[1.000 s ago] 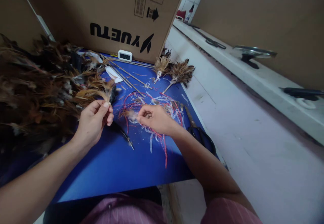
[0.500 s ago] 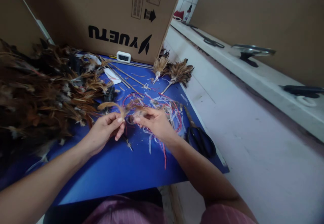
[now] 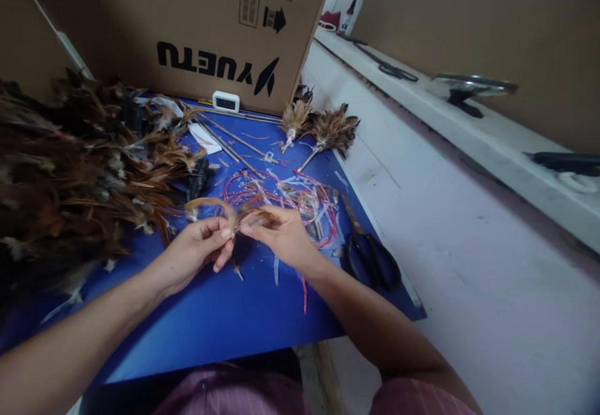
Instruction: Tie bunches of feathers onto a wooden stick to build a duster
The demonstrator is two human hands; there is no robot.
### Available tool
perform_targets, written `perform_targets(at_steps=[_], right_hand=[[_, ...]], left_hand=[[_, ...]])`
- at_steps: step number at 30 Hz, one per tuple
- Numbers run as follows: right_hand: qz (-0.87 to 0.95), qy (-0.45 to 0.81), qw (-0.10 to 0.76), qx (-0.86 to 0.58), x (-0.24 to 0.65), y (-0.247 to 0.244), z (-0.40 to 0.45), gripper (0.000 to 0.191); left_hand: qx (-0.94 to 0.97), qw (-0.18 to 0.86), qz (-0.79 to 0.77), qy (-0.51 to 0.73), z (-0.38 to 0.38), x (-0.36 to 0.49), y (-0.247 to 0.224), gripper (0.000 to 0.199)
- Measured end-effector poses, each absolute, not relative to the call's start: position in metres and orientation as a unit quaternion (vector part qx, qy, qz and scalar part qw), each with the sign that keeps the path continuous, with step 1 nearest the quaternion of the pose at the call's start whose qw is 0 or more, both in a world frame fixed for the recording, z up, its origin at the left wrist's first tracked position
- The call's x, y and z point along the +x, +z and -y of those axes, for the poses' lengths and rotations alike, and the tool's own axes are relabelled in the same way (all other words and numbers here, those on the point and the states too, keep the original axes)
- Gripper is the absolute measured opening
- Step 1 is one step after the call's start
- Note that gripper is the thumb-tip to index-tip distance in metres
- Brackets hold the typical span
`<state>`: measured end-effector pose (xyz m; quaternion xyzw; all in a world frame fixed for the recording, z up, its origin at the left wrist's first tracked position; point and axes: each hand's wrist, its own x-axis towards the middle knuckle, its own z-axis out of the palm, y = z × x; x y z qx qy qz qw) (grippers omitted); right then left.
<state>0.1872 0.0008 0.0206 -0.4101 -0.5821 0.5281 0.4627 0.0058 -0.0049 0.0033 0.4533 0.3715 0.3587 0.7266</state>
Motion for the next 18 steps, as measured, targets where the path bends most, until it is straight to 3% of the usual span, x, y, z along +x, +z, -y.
perform_targets(at_steps=[18], right_hand=[[0.599, 0.505, 0.471, -0.405, 0.1863, 0.0154, -0.0008, 0.009]], left_hand=[[0.465, 0.724, -0.386, 0.333, 0.0052, 0.0065, 0.0025, 0.028]])
